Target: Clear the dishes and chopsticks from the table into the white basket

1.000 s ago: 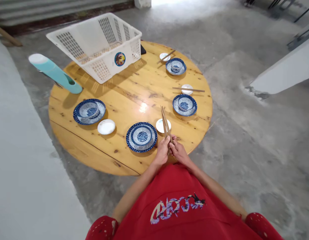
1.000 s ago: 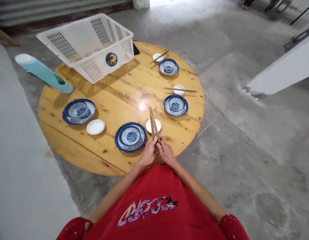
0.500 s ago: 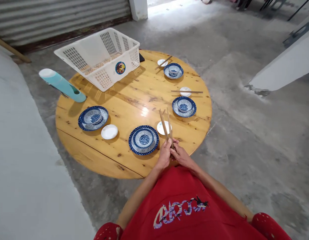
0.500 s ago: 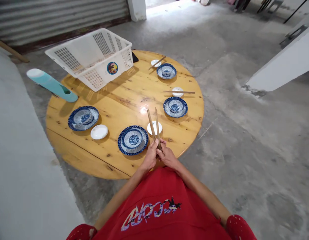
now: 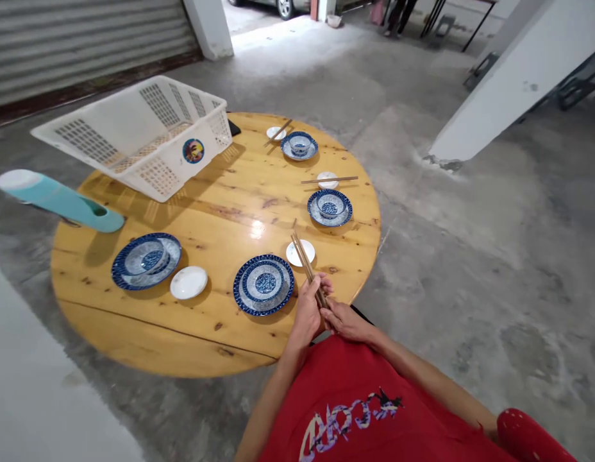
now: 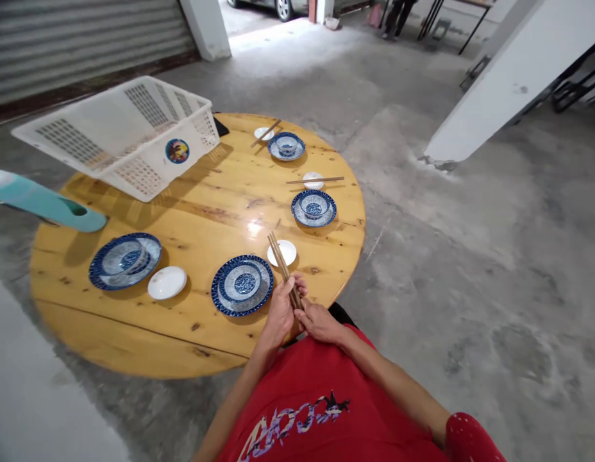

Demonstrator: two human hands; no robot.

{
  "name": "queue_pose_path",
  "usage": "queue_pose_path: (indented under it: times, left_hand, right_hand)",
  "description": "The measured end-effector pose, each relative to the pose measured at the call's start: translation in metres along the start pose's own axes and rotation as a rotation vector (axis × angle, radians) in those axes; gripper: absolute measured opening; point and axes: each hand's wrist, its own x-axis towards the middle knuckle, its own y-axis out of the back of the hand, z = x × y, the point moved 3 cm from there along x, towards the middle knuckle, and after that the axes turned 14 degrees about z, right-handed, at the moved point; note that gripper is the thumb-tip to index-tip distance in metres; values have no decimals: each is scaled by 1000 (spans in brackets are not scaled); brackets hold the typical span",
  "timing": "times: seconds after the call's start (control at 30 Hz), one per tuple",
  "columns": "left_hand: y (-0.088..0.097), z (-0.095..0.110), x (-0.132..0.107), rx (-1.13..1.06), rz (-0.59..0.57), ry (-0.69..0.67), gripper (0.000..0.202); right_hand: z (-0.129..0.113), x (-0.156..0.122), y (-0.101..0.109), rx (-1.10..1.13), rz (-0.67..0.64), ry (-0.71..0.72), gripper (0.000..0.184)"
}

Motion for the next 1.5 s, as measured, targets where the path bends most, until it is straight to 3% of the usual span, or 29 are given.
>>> queue_pose_path:
  times: [0.13,0.27,0.33,0.43,0.53,0.6,0.67,0.77,0.83,0.93,1.03,1.17,1.3,1.4,1.5]
  left_hand:
    - [0,0,5,24,32,-32,29]
    - [3,-4,19,7,167,-103,31]
    - [-4,-7,27,-26,200,-106,31]
    - [-33,-11,40,-84,214,-97,30]
    - [-76,-13,54,-164,283,-119,31]
    - [-104,-11,65,-214,373,-171,31]
    - [-127,-9,75,-249,459,-237,31]
    - [-153,-10,84,-269,544,-274,32]
    - [-165,-14,86,-272,574,-245,33]
    - [-179,-21,88,-274,595,-187,38]
    - [-187,-25,94,-278,588,-158,39]
    - [-193,-25,107,-276,550,-155,36]
    - [-199,-23,120,-267,512,-195,32]
    - [-201,-17,130,-263,505,-250,32]
    - [-204,-8,138,-249,500,-316,35]
  right_hand:
    - [5,8,3,-209,-19,57,18]
    - [13,33,10,-376,-158,120,25]
    - [18,48,19,-396,-223,185,30]
    - [31,71,44,-393,-287,314,32]
    - [47,94,85,-360,-357,416,30]
    - [58,117,124,-318,-331,444,28]
    - [70,154,175,-296,-177,436,26]
    - [89,235,256,-377,219,401,29]
    - [102,292,294,-522,381,404,36]
    - [121,361,316,-764,391,388,48]
    - [136,396,313,-966,290,367,48]
    - [141,408,303,-1117,82,296,33]
    - [134,393,300,-1141,-27,197,33]
    - [122,353,298,-1011,27,183,39]
    - [105,289,285,-607,-26,260,42]
